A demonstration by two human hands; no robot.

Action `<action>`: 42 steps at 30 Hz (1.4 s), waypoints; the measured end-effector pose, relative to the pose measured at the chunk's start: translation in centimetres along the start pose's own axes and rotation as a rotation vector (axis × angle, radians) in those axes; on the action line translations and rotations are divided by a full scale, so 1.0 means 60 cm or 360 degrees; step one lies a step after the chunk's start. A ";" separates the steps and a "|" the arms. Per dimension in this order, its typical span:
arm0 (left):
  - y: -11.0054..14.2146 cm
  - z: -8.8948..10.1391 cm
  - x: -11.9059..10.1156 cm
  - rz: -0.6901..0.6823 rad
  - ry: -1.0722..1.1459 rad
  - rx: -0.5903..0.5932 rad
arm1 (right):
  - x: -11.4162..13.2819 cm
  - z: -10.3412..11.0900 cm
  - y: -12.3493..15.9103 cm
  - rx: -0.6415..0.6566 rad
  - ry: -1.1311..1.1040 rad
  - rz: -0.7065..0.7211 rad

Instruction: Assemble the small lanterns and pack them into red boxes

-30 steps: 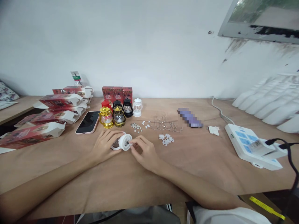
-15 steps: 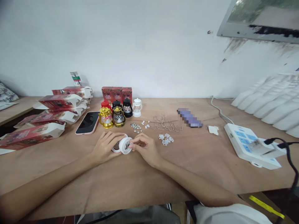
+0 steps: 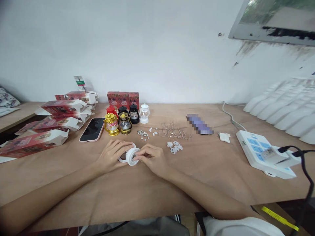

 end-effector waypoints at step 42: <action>-0.001 0.013 -0.021 -0.0318 -0.0060 -0.0133 | 0.015 -0.014 0.004 0.0088 0.0257 0.0250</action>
Point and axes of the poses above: each hand's wrist, its own y-axis away from the middle knuckle, its own z-axis out of the back of the hand, x = y × z, the point moved 6 cm from there along -y, towards the middle knuckle, and after that the axes turned 2 degrees about -x, right-handed, at the moved point
